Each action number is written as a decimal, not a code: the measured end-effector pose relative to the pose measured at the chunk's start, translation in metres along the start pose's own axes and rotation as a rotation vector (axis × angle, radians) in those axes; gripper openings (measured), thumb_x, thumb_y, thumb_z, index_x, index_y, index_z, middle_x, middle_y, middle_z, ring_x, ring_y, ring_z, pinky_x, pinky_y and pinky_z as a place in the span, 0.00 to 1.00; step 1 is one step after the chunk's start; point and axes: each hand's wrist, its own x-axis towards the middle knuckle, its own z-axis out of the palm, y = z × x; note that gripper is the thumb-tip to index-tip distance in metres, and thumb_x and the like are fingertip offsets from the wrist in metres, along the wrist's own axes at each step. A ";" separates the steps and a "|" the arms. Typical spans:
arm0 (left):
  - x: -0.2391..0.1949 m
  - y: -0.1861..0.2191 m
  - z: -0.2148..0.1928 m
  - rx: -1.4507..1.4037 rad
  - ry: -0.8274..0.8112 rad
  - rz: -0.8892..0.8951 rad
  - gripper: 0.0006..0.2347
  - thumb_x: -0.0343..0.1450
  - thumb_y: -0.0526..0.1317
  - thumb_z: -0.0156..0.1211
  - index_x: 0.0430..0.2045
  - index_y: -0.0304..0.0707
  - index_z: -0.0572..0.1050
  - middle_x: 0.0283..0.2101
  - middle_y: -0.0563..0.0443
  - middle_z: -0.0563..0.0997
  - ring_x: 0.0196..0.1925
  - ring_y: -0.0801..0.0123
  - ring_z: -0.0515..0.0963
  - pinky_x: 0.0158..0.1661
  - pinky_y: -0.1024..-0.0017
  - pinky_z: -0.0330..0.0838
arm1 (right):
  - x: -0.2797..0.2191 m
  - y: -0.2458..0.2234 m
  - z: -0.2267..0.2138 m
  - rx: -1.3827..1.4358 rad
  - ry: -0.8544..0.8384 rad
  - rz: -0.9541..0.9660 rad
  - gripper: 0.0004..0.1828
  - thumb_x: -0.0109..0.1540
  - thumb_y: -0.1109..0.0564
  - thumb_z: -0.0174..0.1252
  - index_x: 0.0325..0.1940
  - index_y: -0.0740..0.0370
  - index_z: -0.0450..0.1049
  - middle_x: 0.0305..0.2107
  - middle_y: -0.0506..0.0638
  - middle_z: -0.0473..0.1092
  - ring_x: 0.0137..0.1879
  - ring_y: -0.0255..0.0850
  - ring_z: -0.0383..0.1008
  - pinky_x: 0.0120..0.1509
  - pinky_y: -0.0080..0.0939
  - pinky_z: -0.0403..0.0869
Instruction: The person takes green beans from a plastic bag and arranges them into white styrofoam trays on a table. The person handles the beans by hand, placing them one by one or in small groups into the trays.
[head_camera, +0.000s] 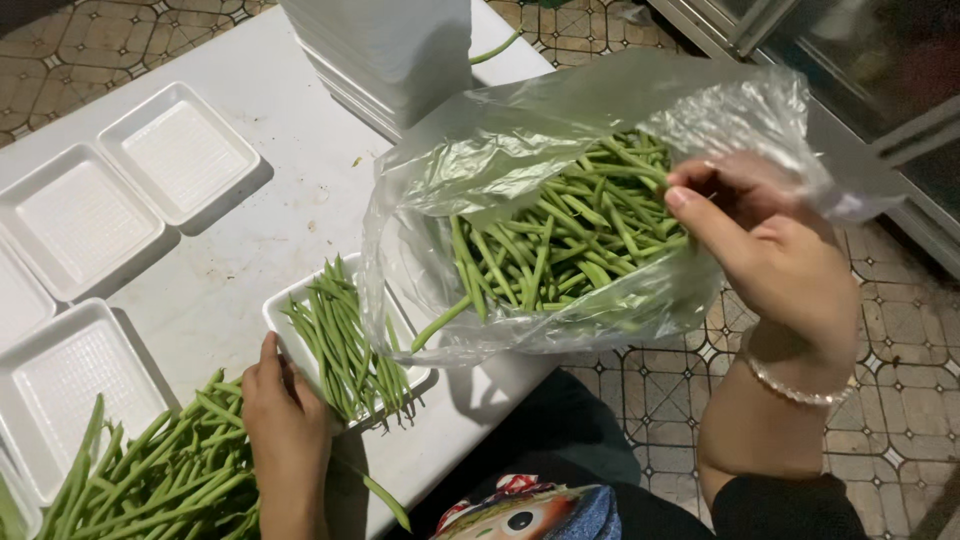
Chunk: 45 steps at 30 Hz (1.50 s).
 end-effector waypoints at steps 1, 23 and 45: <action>0.000 0.002 -0.001 -0.013 -0.014 -0.027 0.23 0.76 0.34 0.45 0.70 0.32 0.63 0.54 0.30 0.70 0.56 0.39 0.72 0.55 0.49 0.65 | -0.008 -0.008 0.004 0.206 0.089 0.051 0.07 0.69 0.62 0.53 0.51 0.61 0.73 0.41 0.48 0.72 0.45 0.34 0.72 0.49 0.28 0.74; -0.001 0.007 -0.007 -0.068 -0.103 -0.080 0.24 0.77 0.35 0.42 0.72 0.31 0.57 0.57 0.31 0.67 0.57 0.41 0.70 0.54 0.50 0.66 | -0.020 -0.062 0.017 0.231 0.195 -0.156 0.06 0.71 0.72 0.55 0.51 0.71 0.72 0.41 0.57 0.74 0.47 0.40 0.76 0.54 0.32 0.78; -0.008 -0.014 0.000 -0.156 0.163 0.111 0.20 0.74 0.27 0.41 0.63 0.23 0.64 0.45 0.36 0.69 0.45 0.34 0.79 0.37 0.52 0.79 | -0.068 0.040 0.236 -0.619 -0.118 -0.151 0.20 0.61 0.57 0.59 0.58 0.52 0.77 0.38 0.58 0.77 0.47 0.58 0.79 0.50 0.55 0.77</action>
